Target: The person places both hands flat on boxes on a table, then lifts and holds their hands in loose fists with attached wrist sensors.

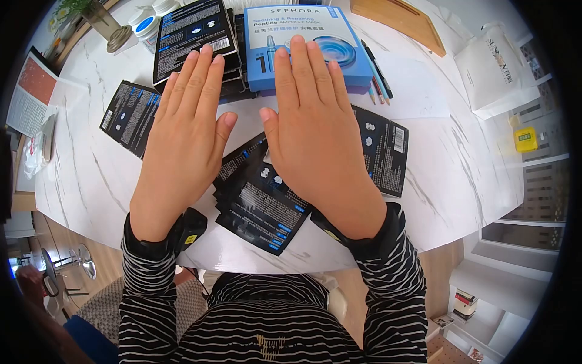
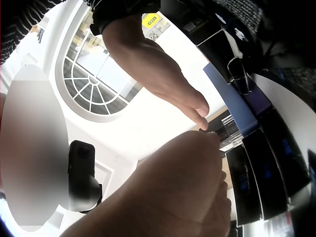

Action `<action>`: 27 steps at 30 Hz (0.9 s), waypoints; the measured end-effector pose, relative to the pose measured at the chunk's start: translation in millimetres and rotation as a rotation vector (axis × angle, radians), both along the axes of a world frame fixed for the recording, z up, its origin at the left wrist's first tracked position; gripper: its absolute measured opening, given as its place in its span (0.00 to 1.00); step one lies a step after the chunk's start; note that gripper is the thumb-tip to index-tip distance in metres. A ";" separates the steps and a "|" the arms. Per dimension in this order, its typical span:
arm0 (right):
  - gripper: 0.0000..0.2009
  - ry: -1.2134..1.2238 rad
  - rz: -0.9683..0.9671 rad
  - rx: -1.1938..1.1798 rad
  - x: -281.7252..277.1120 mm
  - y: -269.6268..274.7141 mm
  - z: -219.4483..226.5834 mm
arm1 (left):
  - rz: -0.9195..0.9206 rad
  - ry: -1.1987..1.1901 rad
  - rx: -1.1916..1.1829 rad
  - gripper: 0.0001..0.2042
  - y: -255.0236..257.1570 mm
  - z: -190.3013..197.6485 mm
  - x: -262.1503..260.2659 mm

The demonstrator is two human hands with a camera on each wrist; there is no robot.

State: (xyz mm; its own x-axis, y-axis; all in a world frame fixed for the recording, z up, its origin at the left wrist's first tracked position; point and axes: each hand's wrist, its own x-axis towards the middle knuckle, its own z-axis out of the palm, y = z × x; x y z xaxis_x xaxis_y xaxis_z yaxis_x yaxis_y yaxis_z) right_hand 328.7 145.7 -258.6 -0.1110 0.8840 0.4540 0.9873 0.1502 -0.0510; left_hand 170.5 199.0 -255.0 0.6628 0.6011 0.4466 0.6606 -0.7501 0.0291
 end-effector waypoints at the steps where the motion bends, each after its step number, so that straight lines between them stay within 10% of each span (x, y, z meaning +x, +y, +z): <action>1: 0.25 0.001 0.003 0.000 0.0 -0.1 0.1 | 0.003 -0.001 -0.003 0.23 0.1 0.2 0.1; 8: 0.23 0.110 0.144 0.101 7.8 -2.5 25.3 | -0.063 -0.285 -0.003 0.17 6.1 17.5 -3.9; 10: 0.17 0.920 0.123 -0.122 14.2 -9.9 49.2 | 0.004 -0.496 -0.259 0.15 4.1 40.3 -15.7; 18: 0.08 2.331 0.318 0.092 103.7 -26.5 34.8 | -0.112 -1.467 -1.013 0.12 39.7 9.8 -101.4; 27: 0.09 2.682 0.489 0.030 168.9 -50.2 -23.8 | -0.192 -1.885 -1.600 0.09 46.5 -49.2 -149.2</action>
